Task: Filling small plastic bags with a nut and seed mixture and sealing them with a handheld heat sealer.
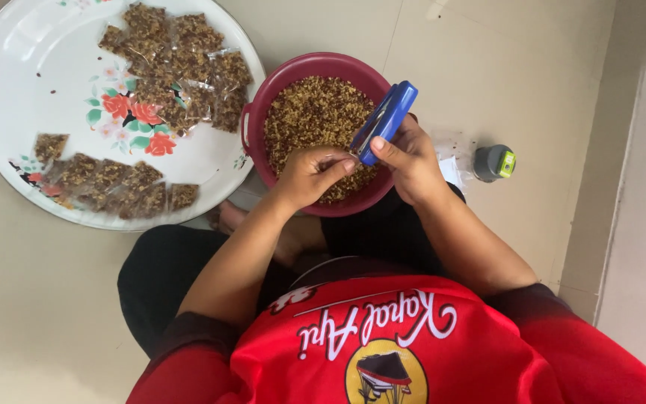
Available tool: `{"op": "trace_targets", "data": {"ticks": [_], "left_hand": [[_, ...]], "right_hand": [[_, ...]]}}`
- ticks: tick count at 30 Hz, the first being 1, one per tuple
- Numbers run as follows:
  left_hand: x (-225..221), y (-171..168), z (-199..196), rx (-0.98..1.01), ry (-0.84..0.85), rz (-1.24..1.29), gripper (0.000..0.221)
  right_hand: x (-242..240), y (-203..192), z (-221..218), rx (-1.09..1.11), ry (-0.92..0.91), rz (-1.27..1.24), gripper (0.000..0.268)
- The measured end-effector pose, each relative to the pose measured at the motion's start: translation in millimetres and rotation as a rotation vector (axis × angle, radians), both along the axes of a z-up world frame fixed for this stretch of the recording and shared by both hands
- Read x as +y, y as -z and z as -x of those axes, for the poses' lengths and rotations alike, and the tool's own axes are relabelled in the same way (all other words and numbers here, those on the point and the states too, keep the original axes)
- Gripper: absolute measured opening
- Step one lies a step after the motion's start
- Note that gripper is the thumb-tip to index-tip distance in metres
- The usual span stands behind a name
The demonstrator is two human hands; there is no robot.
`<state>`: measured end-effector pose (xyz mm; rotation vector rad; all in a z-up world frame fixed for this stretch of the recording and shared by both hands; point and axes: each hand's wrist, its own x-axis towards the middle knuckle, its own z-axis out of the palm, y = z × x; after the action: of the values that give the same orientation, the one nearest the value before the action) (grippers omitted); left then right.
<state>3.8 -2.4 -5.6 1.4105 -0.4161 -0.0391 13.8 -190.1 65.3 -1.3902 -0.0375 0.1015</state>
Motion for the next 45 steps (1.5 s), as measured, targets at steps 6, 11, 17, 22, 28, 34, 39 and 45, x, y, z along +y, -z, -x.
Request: {"op": "trace_targets", "data": {"ticks": [6,11,17,22,28,34,39,45], "left_hand": [[-1,-9,2,-0.036,-0.067,-0.015,0.01],[-3,-4,2,-0.027,-0.079,-0.036,0.011],[6,-3,0,0.008,0.007,-0.097,0.02],[7,-5,-1,0.02,0.022,-0.163,0.063],[8,-6,-3,0.016,-0.029,-0.193,0.055],[5,2,-2,-0.059,-0.11,-0.249,0.04],[2,3,-5,0.088,-0.043,-0.164,0.042],[1,9,-3,0.191,-0.013,-0.11,0.043]], "right_hand": [[-1,10,1,-0.01,-0.003,0.016,0.041],[-2,15,0,-0.038,-0.025,0.038,0.04],[-2,14,0,-0.017,-0.042,0.04,0.042],[-2,16,-2,-0.022,-0.068,0.065,0.041],[-2,29,-1,0.011,-0.157,0.088,0.047],[2,27,-2,0.0,-0.194,0.098,0.042],[-4,33,-2,0.06,-0.168,0.06,0.044],[-7,41,-4,0.125,-0.178,0.015,0.037]]}}
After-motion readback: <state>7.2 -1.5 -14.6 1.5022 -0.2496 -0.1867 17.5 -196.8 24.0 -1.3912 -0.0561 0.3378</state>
